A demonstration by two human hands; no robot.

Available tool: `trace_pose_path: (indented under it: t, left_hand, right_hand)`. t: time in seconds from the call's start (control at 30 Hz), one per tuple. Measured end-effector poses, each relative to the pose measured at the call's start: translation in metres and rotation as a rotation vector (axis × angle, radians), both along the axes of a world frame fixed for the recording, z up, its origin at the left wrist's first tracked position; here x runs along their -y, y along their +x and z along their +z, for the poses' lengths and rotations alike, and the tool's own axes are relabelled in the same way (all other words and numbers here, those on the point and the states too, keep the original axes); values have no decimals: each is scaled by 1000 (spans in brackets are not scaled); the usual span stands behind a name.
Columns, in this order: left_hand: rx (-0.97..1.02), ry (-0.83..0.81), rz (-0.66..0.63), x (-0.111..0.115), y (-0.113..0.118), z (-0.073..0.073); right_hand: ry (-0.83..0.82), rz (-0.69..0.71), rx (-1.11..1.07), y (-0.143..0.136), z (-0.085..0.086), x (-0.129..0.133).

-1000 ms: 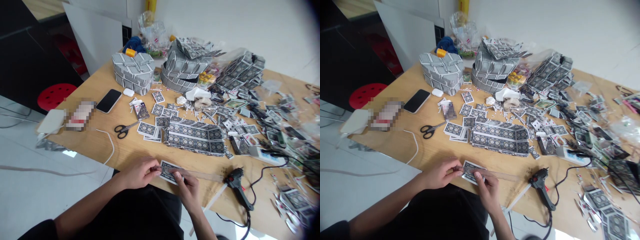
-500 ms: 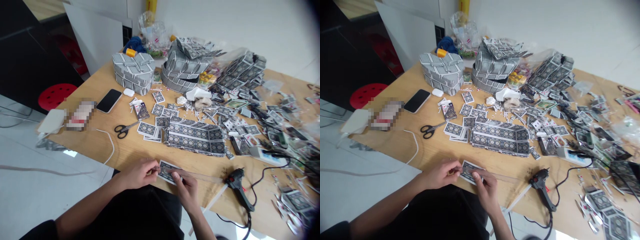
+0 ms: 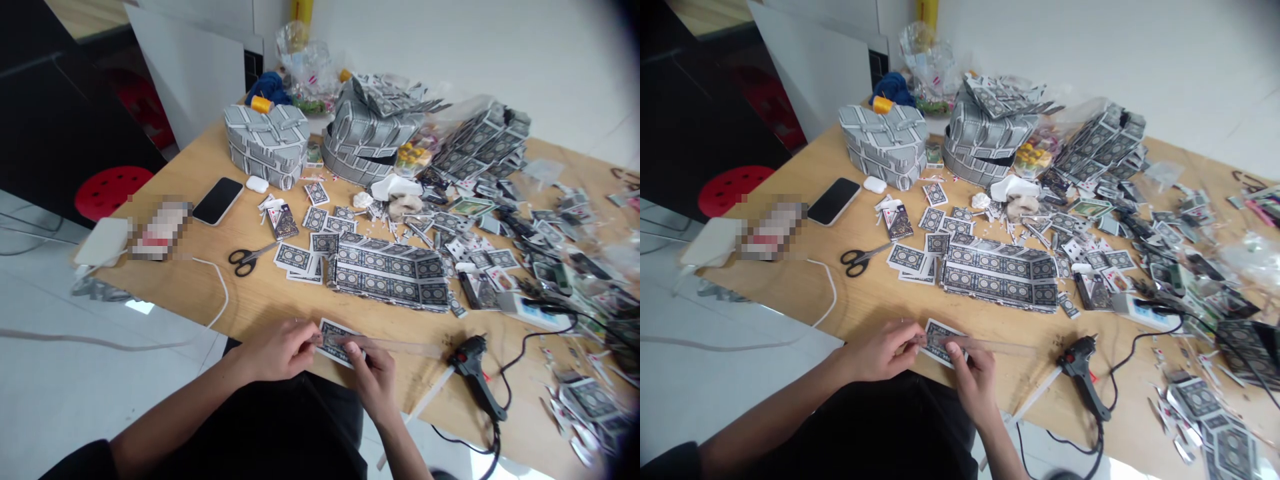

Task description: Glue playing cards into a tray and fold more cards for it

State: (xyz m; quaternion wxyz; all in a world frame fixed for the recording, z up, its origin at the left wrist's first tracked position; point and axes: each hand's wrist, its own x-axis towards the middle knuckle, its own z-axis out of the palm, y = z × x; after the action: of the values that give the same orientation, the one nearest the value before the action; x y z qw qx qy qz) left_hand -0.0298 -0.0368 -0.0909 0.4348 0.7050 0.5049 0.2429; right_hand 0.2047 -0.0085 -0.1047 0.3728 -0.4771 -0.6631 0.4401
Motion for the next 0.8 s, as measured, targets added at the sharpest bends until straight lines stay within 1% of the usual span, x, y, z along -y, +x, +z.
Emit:
trace_pose_path:
  t: [0.23,0.53,0.8]
  left_hand:
    - [45,-18,17,-3,1,-2]
    - [25,20,67,-2,5,-4]
    - [32,-30,28,-3,2,0]
  right_hand:
    - [7,1,-26,-1,-1,-1]
    - [18,-5,-52,0,-3,-1]
    - [2,-16,-20,-2,1,-1]
